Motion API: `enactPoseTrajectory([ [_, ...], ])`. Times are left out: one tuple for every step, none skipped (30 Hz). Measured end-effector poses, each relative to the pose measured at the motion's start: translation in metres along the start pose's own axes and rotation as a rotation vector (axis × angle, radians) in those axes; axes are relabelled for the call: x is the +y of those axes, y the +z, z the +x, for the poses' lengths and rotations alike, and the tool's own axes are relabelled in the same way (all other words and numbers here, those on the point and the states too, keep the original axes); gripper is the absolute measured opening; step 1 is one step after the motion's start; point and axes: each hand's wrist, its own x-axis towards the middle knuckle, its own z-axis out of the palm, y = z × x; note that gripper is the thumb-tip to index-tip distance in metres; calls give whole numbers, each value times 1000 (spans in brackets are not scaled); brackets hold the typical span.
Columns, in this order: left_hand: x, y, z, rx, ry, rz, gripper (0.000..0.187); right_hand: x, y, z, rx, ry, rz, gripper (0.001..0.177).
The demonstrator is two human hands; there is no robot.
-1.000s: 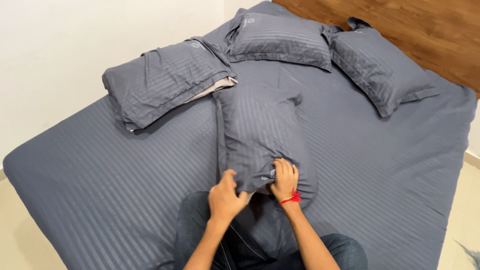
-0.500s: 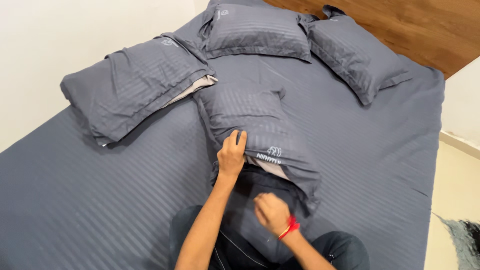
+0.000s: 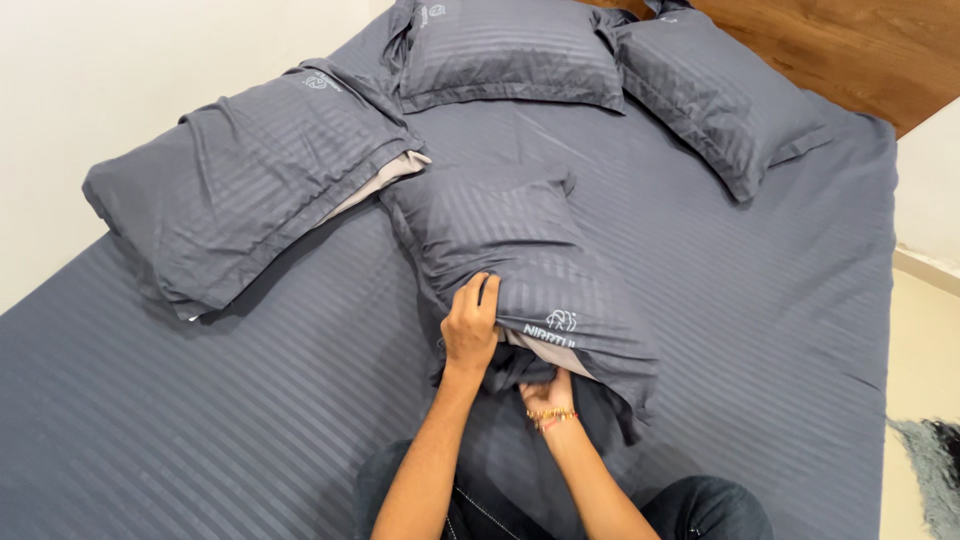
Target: The person puts a grey pillowcase onto a white pillow by hand.
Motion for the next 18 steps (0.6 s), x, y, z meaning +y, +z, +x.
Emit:
enactPoseTrajectory([
  [-1,-1,-1,3,5,7,59,3,0,-16,-29,28,47,23],
  [-1,-1,-1,9,10,11,59,5,-8,-41,-68,89,-86,24],
  [-1,0,-2,15,15,15,59,8,-18,-67,-108,150,-219,27],
  [-2,0,-3,-6,28,8,60,6,-26,-89,-201,175,-375,19],
  [-3,0,-5,-26,42,2,61,2,-39,-116,-295,201,-532,26],
  [-3,-1,-7,-49,58,-6,62,-2,-50,-141,-420,174,-779,27],
  [-4,-2,-9,-129,68,11,66,-8,-54,-157,-543,143,-1028,28],
  [-5,-3,-12,-210,76,27,70,-18,-51,-169,-564,-74,-1218,25],
  [-4,-5,-15,-290,84,43,74,-31,-46,-182,-579,-299,-1402,24],
  [-2,-7,-19,-378,55,75,75,-44,-38,-194,-588,-530,-1578,23],
  [2,-10,-24,-466,26,107,77,-57,-26,-199,-458,-742,-1709,18],
  [5,-13,-28,-553,-3,141,79,-69,-12,-199,-315,-956,-1825,18],
  [10,-18,-34,-572,-33,162,82,-80,0,-198,-332,-997,-1926,25],
  [14,-24,-42,-589,-62,187,86,-87,8,-194,-352,-1040,-2026,35],
  [19,-30,-51,-605,-90,211,90,-89,12,-188,-415,-1149,-2149,46],
  [24,-34,-60,-579,-100,209,91,-90,13,-179,-480,-1260,-2271,57],
  [28,-38,-70,-554,-109,207,93,-90,10,-172,-547,-1373,-2391,68],
  [31,-39,-76,-523,-121,207,95,-85,4,-162,-476,-1365,-2452,71],
])
